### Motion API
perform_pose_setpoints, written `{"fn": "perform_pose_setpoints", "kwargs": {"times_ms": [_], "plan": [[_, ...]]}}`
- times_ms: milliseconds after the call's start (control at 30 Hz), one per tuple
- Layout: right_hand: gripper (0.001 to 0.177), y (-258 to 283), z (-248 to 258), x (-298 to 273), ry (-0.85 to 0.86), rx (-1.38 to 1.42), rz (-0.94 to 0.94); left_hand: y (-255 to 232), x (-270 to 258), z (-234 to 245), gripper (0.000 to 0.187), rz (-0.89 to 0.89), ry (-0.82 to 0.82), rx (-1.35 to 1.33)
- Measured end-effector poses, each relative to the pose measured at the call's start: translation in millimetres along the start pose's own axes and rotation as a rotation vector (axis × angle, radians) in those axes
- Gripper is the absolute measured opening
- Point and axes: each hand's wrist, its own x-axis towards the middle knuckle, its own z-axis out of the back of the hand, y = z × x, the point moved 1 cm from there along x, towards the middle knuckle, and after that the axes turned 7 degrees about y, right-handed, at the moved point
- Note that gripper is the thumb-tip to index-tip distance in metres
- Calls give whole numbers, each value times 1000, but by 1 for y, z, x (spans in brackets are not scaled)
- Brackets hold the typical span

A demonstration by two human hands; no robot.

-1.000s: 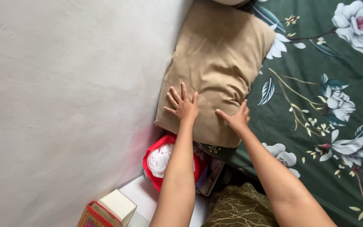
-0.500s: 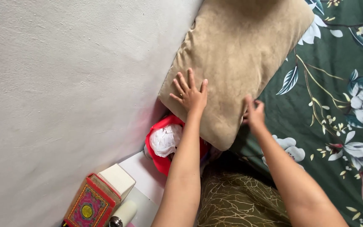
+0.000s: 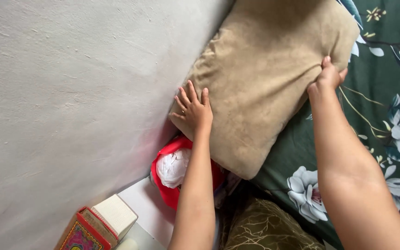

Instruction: The person moves several pillows from a chair to a bed, arranging them against the wall. Then the person uses a broom to sweep the bed surface repeatedly. Finally, the person adjusts a pile of clothes on a chair.

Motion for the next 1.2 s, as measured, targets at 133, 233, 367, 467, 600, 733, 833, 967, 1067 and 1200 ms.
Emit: {"fn": "perform_pose_setpoints", "kwargs": {"times_ms": [133, 233, 367, 467, 600, 733, 833, 967, 1067, 1200], "plan": [[72, -20, 14, 12, 44, -459, 112, -3, -3, -12, 75, 2, 25, 22], [80, -23, 10, -49, 8, -1284, 903, -23, -21, -37, 64, -222, -156, 178], [67, -45, 3, -171, 774, -1436, 968, -43, -50, -57, 68, -387, -159, 293], [72, -58, 15, -168, 836, -1657, 947, -46, -50, -58, 67, -386, -93, 344], [72, -25, 58, -171, 740, -1771, 921, -64, -73, -72, 70, -541, -21, 372], [73, 5, 155, -138, 513, -1804, 831, -121, -131, -108, 76, -845, 74, 273], [71, 43, 242, -111, 264, -1811, 829, -177, -194, -142, 77, -1112, 104, 276], [70, 93, 363, -100, 55, -1762, 581, -228, -316, -172, 75, -1405, 270, 354], [69, 147, 452, -109, -138, -1627, 482, -258, -427, -190, 75, -1642, 318, 362], [67, 199, 590, -125, -411, -1508, 396, -276, -577, -224, 78, -1924, 331, 337]]}}
